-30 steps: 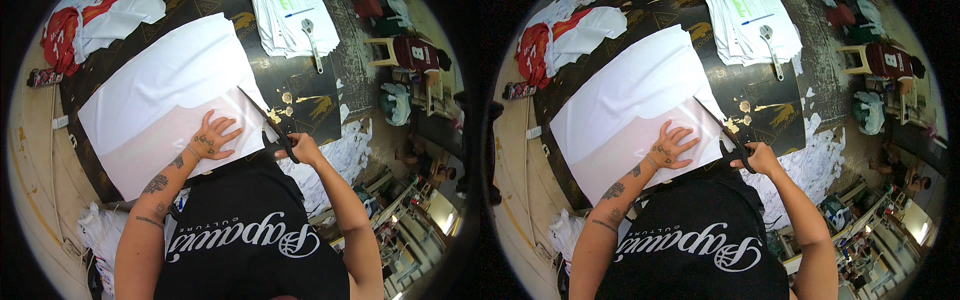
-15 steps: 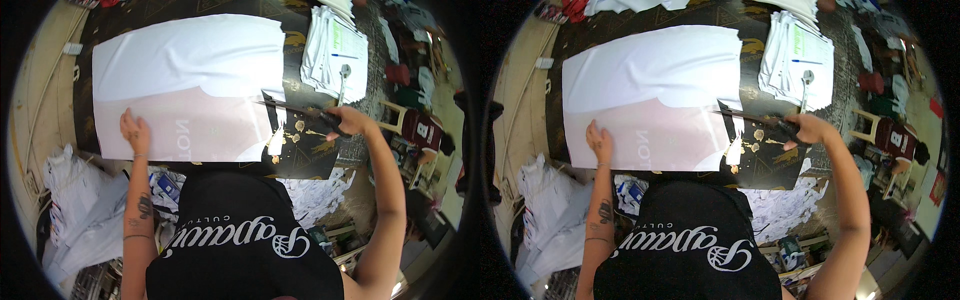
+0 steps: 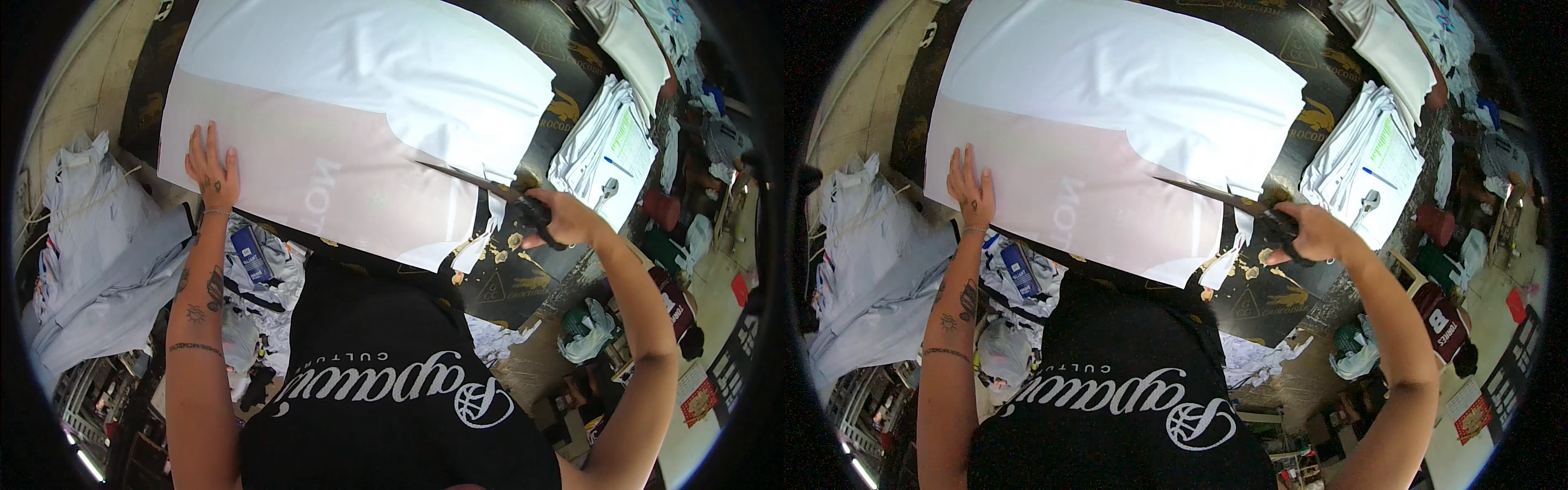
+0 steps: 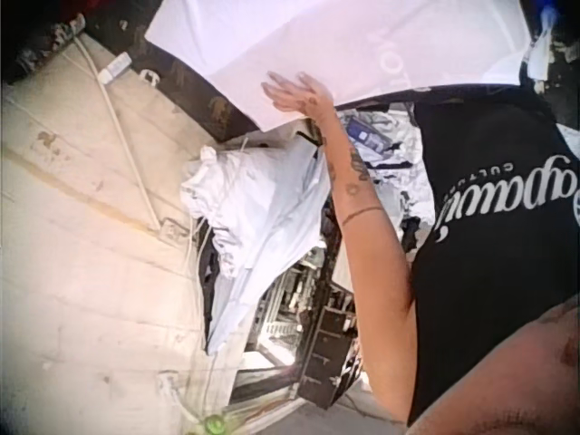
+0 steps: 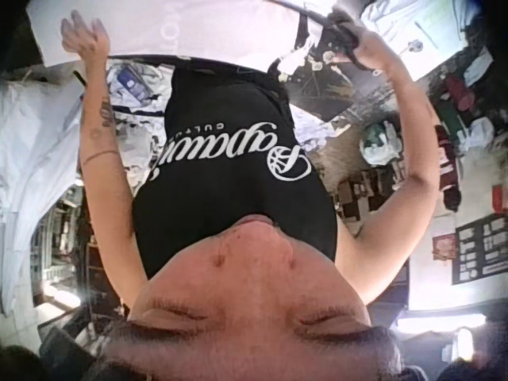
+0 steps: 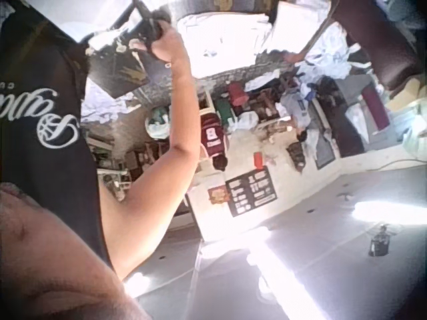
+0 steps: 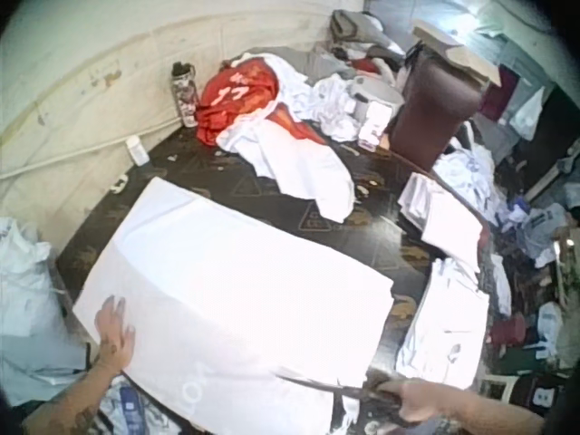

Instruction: The person uses shears to cut white fabric pieces on a table, repeatedly aligning the fabric over red and white jerseys and trimming edges. Cut fabric pieces are set aside on the table.

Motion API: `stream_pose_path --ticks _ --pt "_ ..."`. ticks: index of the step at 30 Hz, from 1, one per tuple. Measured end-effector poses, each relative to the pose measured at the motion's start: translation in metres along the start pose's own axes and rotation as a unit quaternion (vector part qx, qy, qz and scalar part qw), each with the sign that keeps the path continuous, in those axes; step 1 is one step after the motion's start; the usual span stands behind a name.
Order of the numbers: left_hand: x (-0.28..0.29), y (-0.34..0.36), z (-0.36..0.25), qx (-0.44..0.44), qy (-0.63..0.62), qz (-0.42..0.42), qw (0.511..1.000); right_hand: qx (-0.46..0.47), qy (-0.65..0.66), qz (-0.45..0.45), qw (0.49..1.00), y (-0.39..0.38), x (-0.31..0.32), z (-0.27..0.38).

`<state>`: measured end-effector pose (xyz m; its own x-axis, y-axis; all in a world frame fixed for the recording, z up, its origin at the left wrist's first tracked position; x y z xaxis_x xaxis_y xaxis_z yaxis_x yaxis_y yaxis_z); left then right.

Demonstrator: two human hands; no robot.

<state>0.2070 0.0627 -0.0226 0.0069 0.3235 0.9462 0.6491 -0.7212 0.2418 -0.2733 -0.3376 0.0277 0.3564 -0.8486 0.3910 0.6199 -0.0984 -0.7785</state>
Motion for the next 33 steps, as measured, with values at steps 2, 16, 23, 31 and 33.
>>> stream_pose_path --ticks 2,16,23,31,33 --pt "-0.002 0.0 0.004 0.006 0.002 0.015 1.0 -0.089 -0.018 -0.006 0.996 0.005 -0.006 -0.003" --pt "0.001 0.002 0.005 0.013 -0.021 0.013 1.0 -0.199 0.032 -0.027 0.979 0.014 -0.062 0.066" --pt "0.002 0.004 0.007 0.015 -0.042 0.026 0.999 -0.19 0.104 -0.046 0.975 0.03 -0.059 0.092" --pt "0.012 0.007 0.002 0.009 -0.096 0.034 0.995 -0.1 0.106 -0.057 0.988 0.078 -0.035 0.113" --pt "0.012 0.01 0.011 0.025 -0.128 0.073 0.989 -0.14 0.099 -0.004 0.985 0.078 -0.02 0.11"
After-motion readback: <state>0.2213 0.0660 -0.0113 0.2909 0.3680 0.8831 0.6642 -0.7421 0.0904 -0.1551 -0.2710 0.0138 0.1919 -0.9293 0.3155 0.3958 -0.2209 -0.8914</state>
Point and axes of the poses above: each hand's wrist, its own y-axis towards the middle knuckle, its own x-axis out of the back of the hand, z = x × y, the point moved 8 cm from there along y, towards the middle knuckle, and after that the axes turned 4 degrees about -y, right-handed, at the moved point
